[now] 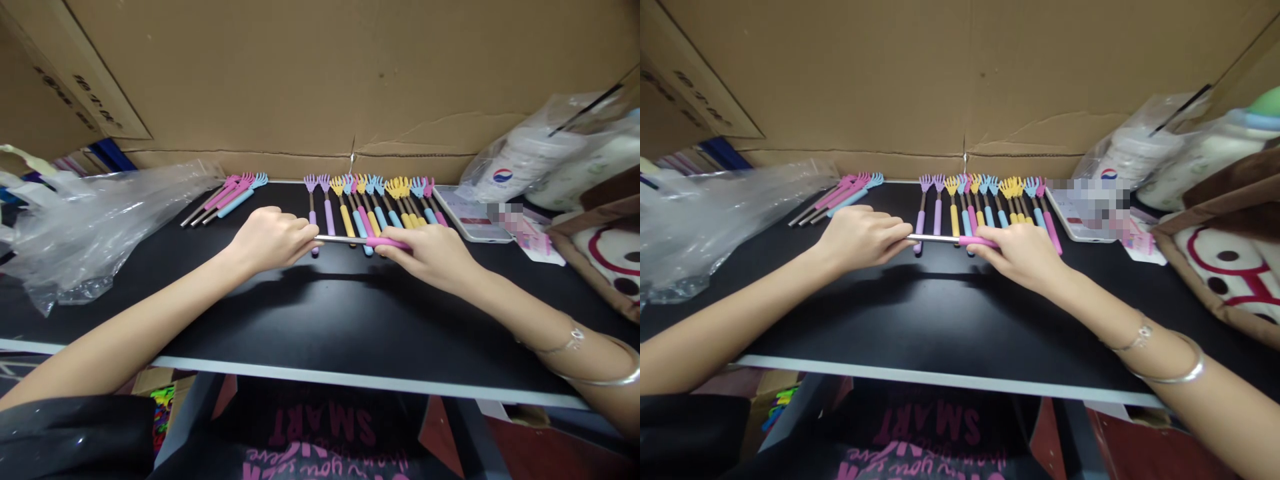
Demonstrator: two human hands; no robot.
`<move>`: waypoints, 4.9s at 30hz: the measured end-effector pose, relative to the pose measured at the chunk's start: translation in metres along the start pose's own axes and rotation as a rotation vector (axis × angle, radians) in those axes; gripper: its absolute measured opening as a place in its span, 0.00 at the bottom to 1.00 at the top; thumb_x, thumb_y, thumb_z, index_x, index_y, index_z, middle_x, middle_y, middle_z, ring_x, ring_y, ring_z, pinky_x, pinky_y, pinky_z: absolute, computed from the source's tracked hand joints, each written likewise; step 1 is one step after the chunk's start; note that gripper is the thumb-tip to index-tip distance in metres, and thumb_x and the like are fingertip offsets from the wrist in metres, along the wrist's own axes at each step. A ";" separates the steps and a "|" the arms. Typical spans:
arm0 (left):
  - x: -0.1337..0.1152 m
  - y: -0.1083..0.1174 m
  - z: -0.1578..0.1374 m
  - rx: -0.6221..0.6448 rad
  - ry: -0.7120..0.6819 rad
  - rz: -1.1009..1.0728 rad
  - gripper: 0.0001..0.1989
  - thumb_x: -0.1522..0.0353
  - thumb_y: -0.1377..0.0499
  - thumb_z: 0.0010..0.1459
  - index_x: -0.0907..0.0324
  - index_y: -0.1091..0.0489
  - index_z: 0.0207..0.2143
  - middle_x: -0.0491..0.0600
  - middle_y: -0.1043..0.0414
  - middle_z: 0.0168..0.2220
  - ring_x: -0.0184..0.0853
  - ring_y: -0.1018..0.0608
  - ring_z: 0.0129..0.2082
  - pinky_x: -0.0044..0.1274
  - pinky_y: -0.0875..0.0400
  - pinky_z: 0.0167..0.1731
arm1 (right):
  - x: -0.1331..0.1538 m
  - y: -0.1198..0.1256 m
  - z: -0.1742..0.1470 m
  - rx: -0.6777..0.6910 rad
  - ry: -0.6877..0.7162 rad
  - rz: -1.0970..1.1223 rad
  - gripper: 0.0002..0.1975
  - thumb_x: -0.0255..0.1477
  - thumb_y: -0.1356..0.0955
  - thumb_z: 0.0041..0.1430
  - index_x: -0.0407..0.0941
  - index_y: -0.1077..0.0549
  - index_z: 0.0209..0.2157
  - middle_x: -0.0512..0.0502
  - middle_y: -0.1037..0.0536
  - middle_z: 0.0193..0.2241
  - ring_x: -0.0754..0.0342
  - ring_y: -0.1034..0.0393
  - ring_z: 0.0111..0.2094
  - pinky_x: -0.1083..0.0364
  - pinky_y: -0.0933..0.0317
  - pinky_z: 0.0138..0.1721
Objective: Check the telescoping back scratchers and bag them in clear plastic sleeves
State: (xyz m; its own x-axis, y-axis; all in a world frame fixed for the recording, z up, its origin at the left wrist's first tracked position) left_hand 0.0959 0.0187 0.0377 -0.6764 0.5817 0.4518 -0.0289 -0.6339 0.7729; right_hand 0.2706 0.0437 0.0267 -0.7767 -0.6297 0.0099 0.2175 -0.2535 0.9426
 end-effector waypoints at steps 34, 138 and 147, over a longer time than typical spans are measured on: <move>0.005 -0.007 0.001 0.047 0.026 -0.084 0.18 0.60 0.50 0.67 0.58 0.27 0.29 0.47 0.27 0.23 0.33 0.26 0.24 0.26 0.51 0.24 | 0.004 -0.003 0.001 0.045 -0.034 -0.016 0.25 0.49 0.42 0.65 0.49 0.21 0.37 0.50 0.28 0.17 0.54 0.37 0.19 0.58 0.55 0.22; 0.017 -0.004 -0.003 -0.130 0.104 -0.102 0.30 0.51 0.55 0.68 0.58 0.30 0.21 0.47 0.35 0.16 0.30 0.30 0.19 0.25 0.58 0.20 | -0.012 -0.007 0.003 -0.101 0.020 -0.067 0.36 0.58 0.51 0.63 0.46 0.27 0.27 0.50 0.31 0.15 0.56 0.41 0.17 0.57 0.57 0.22; 0.021 -0.017 -0.004 -0.071 0.196 -0.297 0.33 0.48 0.59 0.67 0.57 0.26 0.26 0.47 0.30 0.18 0.30 0.29 0.20 0.22 0.55 0.20 | -0.002 0.018 -0.002 -0.251 0.052 -0.322 0.33 0.53 0.48 0.66 0.45 0.27 0.26 0.47 0.24 0.21 0.57 0.34 0.21 0.56 0.59 0.22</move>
State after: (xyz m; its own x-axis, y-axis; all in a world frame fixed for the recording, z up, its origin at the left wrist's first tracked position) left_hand 0.0790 0.0396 0.0324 -0.7588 0.6414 0.1127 -0.2920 -0.4898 0.8215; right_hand 0.2774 0.0385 0.0427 -0.7991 -0.5237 -0.2953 0.1109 -0.6111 0.7837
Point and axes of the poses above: each hand's wrist, its own z-axis towards the middle knuckle, its own y-axis out of the back of the hand, x = y × z, the point moved 8 cm from there along z, towards the middle knuckle
